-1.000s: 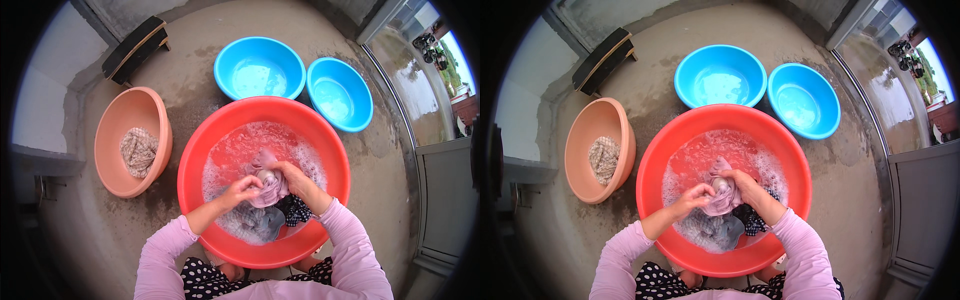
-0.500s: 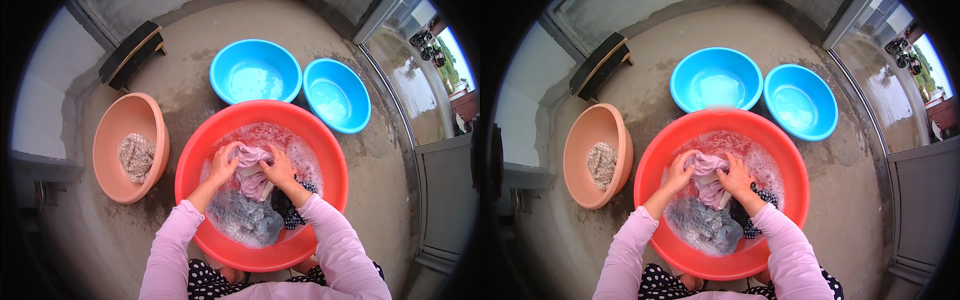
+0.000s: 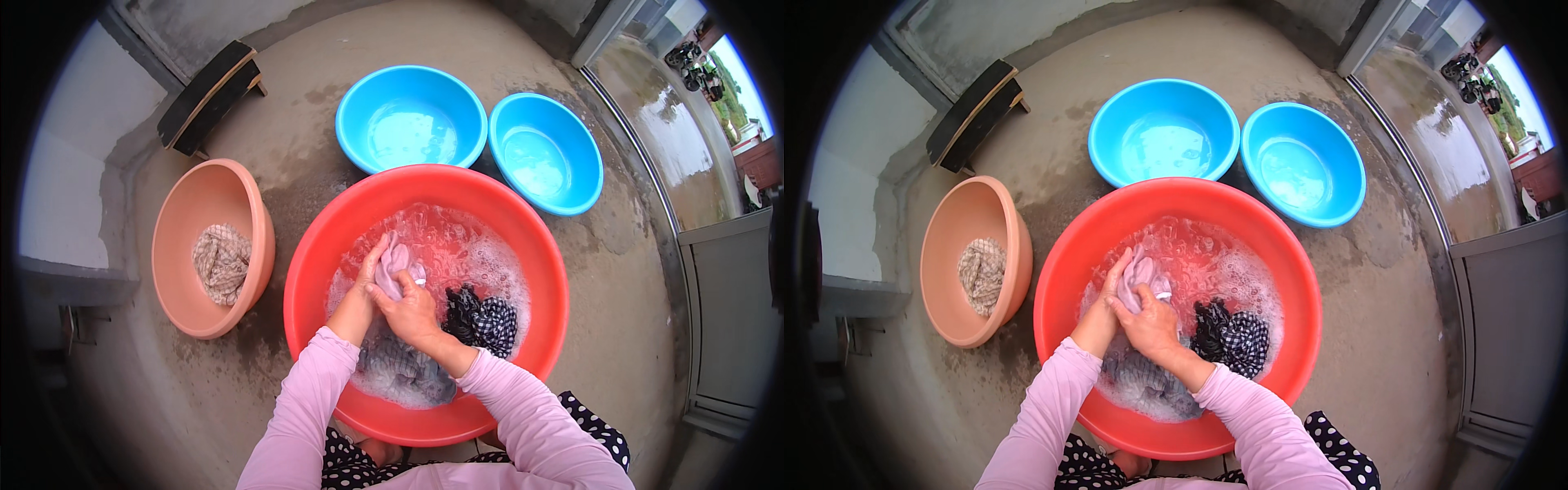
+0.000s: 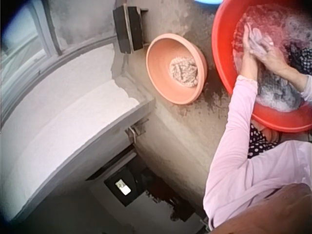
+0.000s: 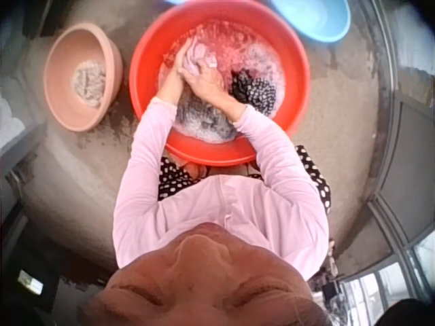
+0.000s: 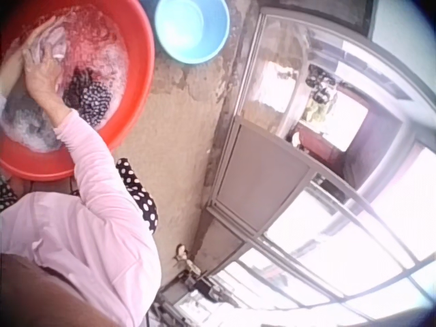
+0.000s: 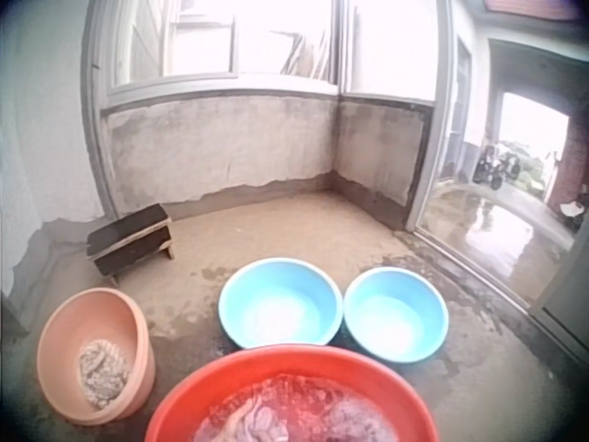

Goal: The person washes several items of clothing by hand in a basin of soapy water, scrubbing different garments and placing them into another basin after a preliminary wash.

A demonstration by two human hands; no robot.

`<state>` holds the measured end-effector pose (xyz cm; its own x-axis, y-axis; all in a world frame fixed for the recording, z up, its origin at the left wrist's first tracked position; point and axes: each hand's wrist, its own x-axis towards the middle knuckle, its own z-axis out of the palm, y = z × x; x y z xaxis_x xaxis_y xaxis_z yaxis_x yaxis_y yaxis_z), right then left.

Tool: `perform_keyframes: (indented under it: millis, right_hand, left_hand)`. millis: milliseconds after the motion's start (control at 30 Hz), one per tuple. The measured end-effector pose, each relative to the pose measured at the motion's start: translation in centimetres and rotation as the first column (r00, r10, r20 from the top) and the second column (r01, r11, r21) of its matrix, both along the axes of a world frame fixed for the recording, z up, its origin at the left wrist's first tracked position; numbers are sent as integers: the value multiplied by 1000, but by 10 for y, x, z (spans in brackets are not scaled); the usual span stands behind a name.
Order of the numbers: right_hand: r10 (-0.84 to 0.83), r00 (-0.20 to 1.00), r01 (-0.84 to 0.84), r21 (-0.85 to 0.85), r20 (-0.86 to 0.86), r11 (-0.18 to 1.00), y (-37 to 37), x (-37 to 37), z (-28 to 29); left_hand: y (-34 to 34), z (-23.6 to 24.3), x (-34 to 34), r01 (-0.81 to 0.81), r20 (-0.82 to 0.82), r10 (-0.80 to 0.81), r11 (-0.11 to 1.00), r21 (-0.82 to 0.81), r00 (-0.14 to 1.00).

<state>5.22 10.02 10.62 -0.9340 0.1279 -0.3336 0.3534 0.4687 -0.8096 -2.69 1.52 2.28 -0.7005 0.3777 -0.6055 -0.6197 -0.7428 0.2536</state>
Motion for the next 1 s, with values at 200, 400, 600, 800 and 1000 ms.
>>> perform_keyframes:
  millis: [200,400,600,800,1000]
  right_hand:
    - [-12,997,17,68,-72,998,7,-15,0]
    - [-171,955,96,291,244,952,68,-49,-31]
    - [185,928,-324,454,324,830,62,-11,-72]
    - [-150,978,140,84,141,987,30,-28,-44]
    - [88,994,-86,36,-64,996,-17,4,15]
  left_hand:
    - [-5,-3,30,119,-61,-131,978,-172,989]
    - [-9,35,38,-176,-311,-746,257,-950,589]
    - [-32,8,30,-251,358,-831,-489,-836,427]
    - [10,-12,14,145,-57,-187,893,-426,981]
    - [-19,-17,18,105,-142,-100,994,32,985]
